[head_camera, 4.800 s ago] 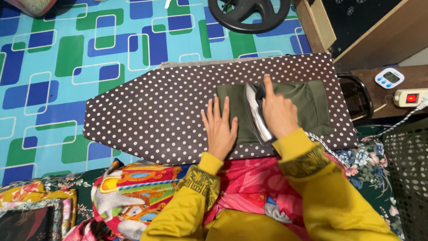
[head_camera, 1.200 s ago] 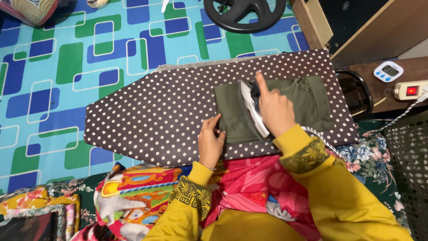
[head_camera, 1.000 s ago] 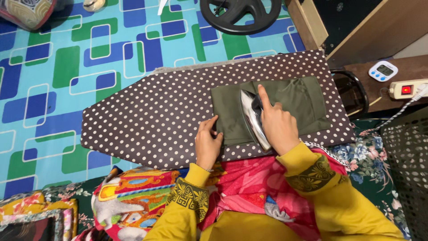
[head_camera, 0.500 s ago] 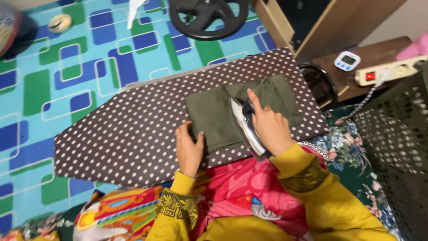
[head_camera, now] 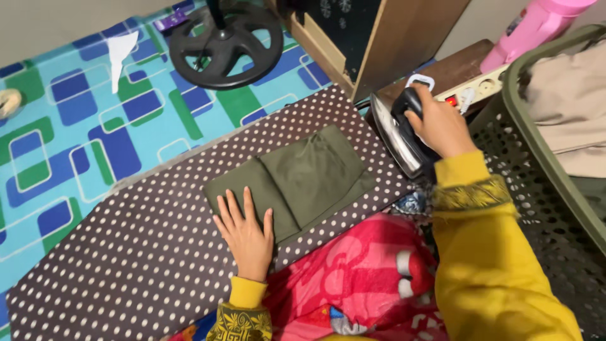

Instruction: The person irons a pair of green trousers on a polka-dotted ironing board. They smooth the fabric, move the iron back and forth, fold the trousers, and continue ironing the folded sections until the garment is neatly pressed and folded.

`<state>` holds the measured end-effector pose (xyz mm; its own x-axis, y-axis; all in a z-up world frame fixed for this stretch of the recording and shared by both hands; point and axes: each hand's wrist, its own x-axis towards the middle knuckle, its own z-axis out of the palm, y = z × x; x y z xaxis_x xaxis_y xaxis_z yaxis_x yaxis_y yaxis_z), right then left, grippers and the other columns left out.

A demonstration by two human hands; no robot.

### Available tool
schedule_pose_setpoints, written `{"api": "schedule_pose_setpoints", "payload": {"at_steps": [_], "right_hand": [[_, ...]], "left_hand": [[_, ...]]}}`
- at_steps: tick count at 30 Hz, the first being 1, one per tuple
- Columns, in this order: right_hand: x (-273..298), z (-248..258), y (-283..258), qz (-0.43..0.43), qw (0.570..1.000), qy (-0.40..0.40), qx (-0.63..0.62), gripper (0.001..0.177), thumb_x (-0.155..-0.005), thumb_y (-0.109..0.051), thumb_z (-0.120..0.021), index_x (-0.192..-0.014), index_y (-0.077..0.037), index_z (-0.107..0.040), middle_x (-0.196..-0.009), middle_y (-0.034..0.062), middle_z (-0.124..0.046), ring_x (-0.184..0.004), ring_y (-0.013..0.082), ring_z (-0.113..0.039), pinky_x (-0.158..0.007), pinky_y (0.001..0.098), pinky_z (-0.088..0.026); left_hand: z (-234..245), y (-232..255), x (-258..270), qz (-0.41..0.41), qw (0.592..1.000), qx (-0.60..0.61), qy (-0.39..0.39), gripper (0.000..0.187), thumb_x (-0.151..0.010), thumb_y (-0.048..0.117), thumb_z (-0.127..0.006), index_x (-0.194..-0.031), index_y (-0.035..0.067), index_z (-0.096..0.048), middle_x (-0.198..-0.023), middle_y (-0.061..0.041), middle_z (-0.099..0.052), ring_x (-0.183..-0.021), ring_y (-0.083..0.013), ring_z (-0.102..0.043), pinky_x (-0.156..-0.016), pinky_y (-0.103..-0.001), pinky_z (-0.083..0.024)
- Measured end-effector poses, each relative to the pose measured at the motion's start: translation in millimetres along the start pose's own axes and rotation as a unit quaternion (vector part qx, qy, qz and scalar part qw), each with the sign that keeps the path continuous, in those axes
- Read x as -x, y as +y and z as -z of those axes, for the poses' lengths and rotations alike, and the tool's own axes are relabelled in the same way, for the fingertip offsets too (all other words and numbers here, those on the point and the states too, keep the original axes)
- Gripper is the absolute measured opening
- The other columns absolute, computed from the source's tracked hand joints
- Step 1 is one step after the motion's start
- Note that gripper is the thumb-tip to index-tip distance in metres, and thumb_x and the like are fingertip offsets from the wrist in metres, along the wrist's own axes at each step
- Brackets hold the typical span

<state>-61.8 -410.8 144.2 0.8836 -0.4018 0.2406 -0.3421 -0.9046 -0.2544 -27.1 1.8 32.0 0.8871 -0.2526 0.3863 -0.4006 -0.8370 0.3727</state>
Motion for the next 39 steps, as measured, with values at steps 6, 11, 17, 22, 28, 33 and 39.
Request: {"api": "schedule_pose_setpoints", "payload": {"at_steps": [6,11,17,22,28,33,39], "right_hand": [[-41.2,-46.7,37.0,-0.011,0.999,-0.03,0.002,0.058,-0.095,-0.027,-0.069,-0.148,-0.02,-0.047,-0.094,0.0303,-0.07,-0.092,0.0516,-0.067,-0.084,0.0583,-0.052],[-50.5,-64.2,37.9,-0.04,0.998,-0.038,0.012,0.06,-0.095,-0.029,-0.067,-0.15,-0.024,-0.044,-0.111,0.0291,-0.069,-0.096,0.0554,-0.064,-0.085,0.0601,-0.051],[-44.8,-73.3,31.8,-0.037,0.999,-0.038,-0.007,0.061,-0.096,-0.03,-0.067,-0.152,-0.025,-0.043,-0.111,0.0291,-0.069,-0.1,0.0531,-0.066,-0.087,0.0602,-0.051],[-45.0,-75.6,31.5,-0.043,0.997,-0.065,0.006,0.062,-0.096,-0.031,-0.067,-0.153,-0.025,-0.043,-0.109,0.0296,-0.07,-0.099,0.0531,-0.067,-0.087,0.0596,-0.052],[-42.1,-70.5,22.6,-0.057,0.996,-0.062,0.002,0.066,-0.094,-0.034,-0.07,-0.153,-0.025,-0.043,-0.122,0.028,-0.066,-0.103,0.0528,-0.064,-0.089,0.0593,-0.05],[-11.6,-47.2,-27.9,0.073,0.98,0.184,0.007,0.065,-0.091,-0.019,-0.077,-0.149,-0.008,-0.05,-0.128,0.0239,-0.06,-0.118,0.0453,-0.058,-0.101,0.0526,-0.046],[111.5,-81.3,-191.9,0.126,0.879,0.083,-0.451,0.048,-0.099,-0.005,-0.064,-0.145,0.001,-0.051,-0.147,0.0187,-0.057,-0.14,0.0322,-0.055,-0.119,0.0382,-0.042]], "left_hand": [[-7.9,1.3,-1.1,0.011,0.999,-0.032,-0.005,0.064,-0.099,0.044,-0.055,-0.154,0.014,-0.044,-0.16,-0.021,-0.039,-0.152,-0.0397,-0.029,-0.121,-0.059,-0.02],[-7.4,3.3,-2.5,0.015,0.999,-0.041,-0.014,0.065,-0.097,0.043,-0.055,-0.155,0.014,-0.044,-0.16,-0.021,-0.039,-0.151,-0.0393,-0.029,-0.121,-0.059,-0.02],[-7.4,3.1,-2.5,0.022,0.999,-0.04,-0.008,0.064,-0.097,0.044,-0.056,-0.154,0.016,-0.045,-0.16,-0.019,-0.039,-0.15,-0.0377,-0.031,-0.121,-0.059,-0.02],[-6.3,3.6,-2.6,0.024,0.999,-0.032,-0.004,0.064,-0.096,0.043,-0.058,-0.153,0.016,-0.046,-0.16,-0.018,-0.04,-0.151,-0.0378,-0.031,-0.121,-0.06,-0.019],[-1.7,5.8,-5.5,0.042,0.999,-0.012,-0.013,0.066,-0.093,0.043,-0.062,-0.152,0.018,-0.049,-0.16,-0.017,-0.039,-0.151,-0.038,-0.029,-0.121,-0.061,-0.017],[6.9,-1.6,-6.5,0.079,0.994,0.074,-0.022,0.066,-0.086,0.035,-0.074,-0.147,0.021,-0.054,-0.16,-0.023,-0.033,-0.15,-0.043,-0.025,-0.119,-0.058,-0.018],[1.2,-37.0,6.3,0.177,0.952,0.238,0.071,0.071,-0.088,0.019,-0.077,-0.152,0.012,-0.046,-0.153,-0.029,-0.042,-0.14,-0.0415,-0.042,-0.114,-0.047,-0.035]]}}
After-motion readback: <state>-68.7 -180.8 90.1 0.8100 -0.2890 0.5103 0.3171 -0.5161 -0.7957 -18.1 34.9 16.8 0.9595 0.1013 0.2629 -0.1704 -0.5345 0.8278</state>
